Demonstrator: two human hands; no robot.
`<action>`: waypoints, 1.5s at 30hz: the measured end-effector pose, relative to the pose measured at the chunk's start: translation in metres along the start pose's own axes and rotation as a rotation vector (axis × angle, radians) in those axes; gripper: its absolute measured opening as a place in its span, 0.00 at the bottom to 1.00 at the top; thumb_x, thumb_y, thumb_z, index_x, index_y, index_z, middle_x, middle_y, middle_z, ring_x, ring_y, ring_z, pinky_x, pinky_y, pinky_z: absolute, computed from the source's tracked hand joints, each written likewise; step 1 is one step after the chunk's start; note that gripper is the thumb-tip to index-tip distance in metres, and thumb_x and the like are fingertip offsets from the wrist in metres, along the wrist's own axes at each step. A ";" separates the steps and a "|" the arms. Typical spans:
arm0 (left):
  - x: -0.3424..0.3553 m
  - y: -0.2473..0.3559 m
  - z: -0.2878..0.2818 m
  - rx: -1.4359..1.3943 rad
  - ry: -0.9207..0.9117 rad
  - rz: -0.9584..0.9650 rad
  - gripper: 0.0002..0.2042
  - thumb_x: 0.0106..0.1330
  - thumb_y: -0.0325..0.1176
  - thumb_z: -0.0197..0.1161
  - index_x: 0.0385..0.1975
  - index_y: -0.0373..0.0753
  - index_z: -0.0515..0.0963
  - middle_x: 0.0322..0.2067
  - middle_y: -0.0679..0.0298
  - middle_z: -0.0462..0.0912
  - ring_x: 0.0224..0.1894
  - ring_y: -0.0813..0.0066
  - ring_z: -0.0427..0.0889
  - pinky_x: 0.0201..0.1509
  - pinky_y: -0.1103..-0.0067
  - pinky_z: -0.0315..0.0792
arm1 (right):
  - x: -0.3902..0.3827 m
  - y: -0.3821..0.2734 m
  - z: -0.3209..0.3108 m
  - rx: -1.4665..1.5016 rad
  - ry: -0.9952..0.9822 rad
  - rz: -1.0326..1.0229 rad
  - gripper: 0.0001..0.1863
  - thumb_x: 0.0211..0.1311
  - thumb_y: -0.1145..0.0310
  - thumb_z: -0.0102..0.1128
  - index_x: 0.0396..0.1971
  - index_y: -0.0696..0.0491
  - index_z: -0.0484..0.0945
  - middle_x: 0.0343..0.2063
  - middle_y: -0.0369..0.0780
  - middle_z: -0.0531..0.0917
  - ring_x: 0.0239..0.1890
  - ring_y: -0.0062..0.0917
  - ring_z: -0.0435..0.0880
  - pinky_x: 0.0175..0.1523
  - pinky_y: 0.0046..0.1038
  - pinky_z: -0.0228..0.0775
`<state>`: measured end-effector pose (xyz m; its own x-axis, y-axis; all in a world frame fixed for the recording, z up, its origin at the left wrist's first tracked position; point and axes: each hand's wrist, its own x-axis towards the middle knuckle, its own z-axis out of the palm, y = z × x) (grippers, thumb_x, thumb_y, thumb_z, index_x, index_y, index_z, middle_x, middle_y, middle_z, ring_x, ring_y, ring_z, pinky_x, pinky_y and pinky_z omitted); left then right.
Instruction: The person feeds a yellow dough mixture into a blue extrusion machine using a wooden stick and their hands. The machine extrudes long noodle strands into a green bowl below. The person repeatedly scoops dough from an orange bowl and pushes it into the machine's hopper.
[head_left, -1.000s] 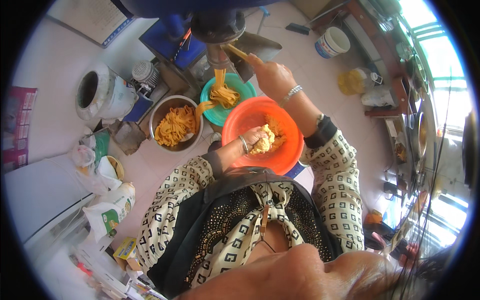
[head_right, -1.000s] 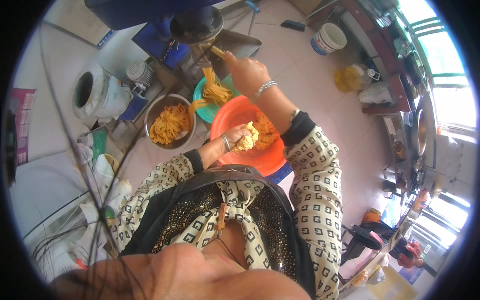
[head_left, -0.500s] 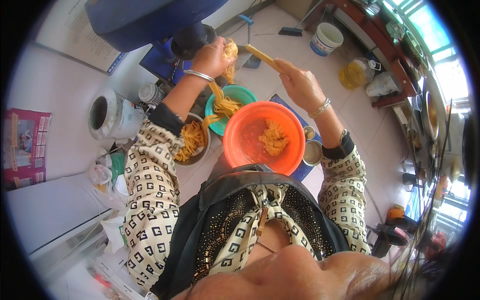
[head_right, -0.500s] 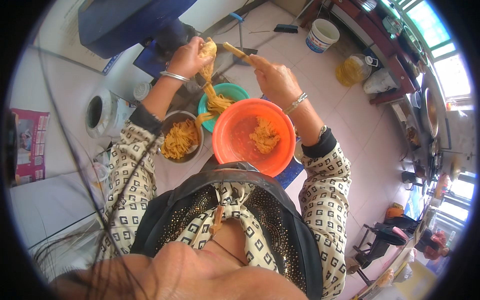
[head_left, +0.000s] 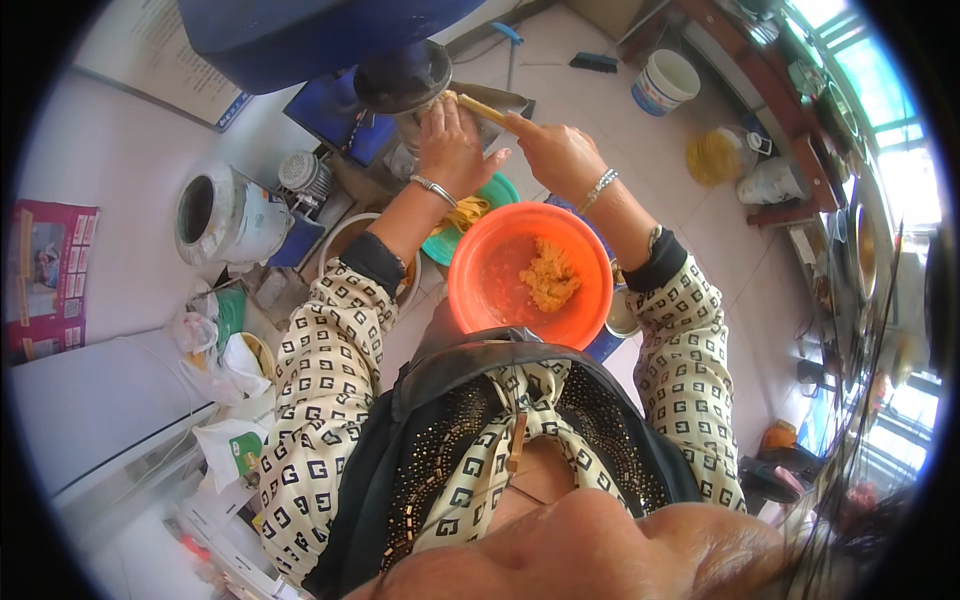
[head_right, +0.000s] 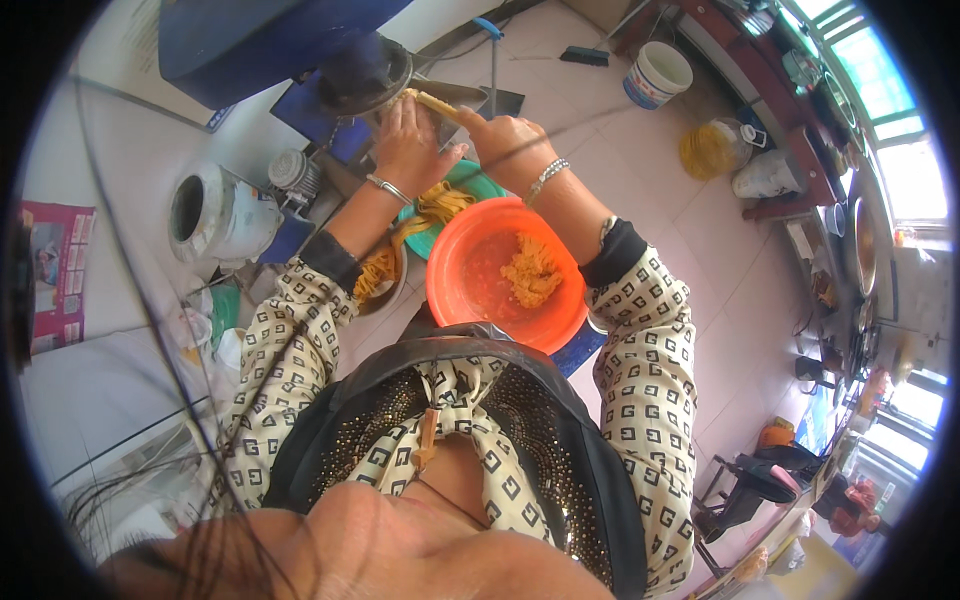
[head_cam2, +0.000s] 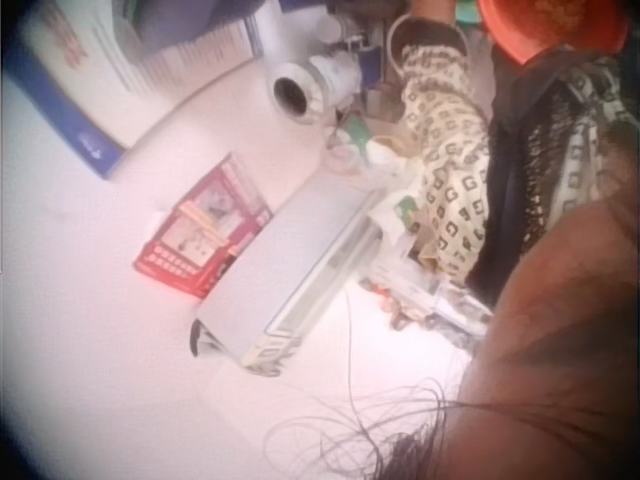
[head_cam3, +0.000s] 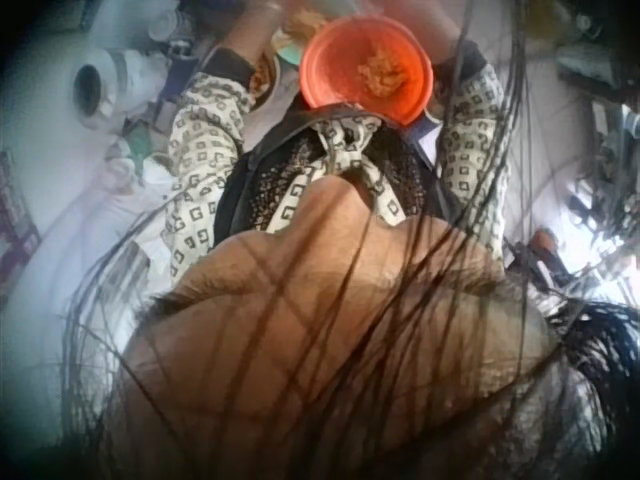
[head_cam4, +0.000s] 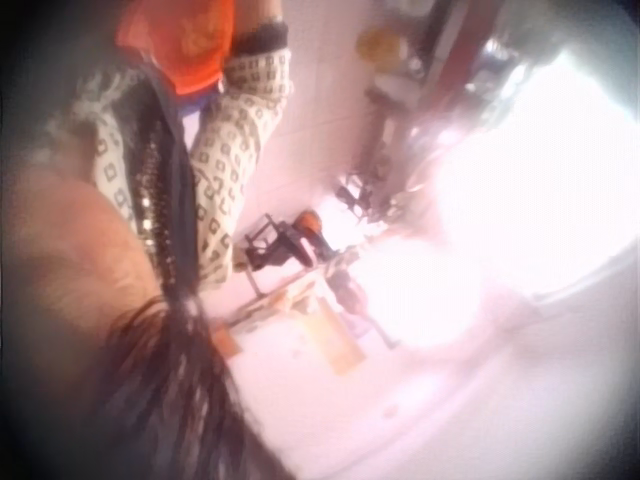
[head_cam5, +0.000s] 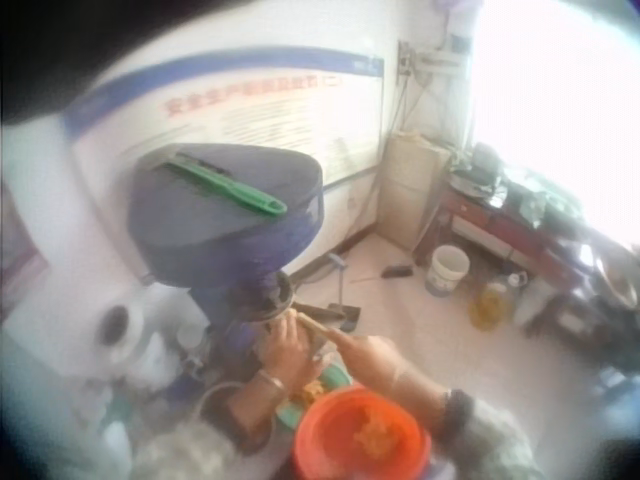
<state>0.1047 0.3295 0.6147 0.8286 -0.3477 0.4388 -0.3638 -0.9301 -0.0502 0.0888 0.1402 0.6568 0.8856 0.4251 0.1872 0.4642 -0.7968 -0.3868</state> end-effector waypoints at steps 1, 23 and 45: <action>-0.003 -0.003 0.006 -0.042 0.023 0.000 0.42 0.53 0.53 0.67 0.57 0.20 0.65 0.59 0.38 0.66 0.65 0.46 0.60 0.68 0.60 0.55 | 0.003 -0.001 0.000 -0.030 -0.024 -0.011 0.22 0.62 0.71 0.53 0.57 0.44 0.72 0.27 0.43 0.84 0.30 0.38 0.84 0.34 0.38 0.75; -0.035 0.009 -0.023 -0.105 0.087 0.115 0.39 0.53 0.49 0.69 0.56 0.25 0.63 0.55 0.44 0.70 0.62 0.49 0.66 0.68 0.61 0.56 | 0.030 0.018 -0.006 -0.095 -0.120 -0.101 0.21 0.59 0.70 0.52 0.54 0.49 0.71 0.24 0.46 0.83 0.30 0.41 0.85 0.33 0.39 0.76; -0.010 0.009 0.006 -0.126 -0.005 0.108 0.27 0.50 0.52 0.69 0.34 0.31 0.75 0.36 0.52 0.77 0.45 0.57 0.75 0.53 0.66 0.66 | 0.015 0.009 -0.026 -0.058 -0.227 -0.019 0.20 0.59 0.70 0.50 0.53 0.49 0.70 0.33 0.48 0.84 0.36 0.42 0.85 0.38 0.40 0.77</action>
<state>0.0954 0.3244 0.6044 0.7838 -0.4456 0.4325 -0.5008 -0.8654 0.0160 0.1071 0.1282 0.6795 0.8538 0.5204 -0.0166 0.4863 -0.8084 -0.3317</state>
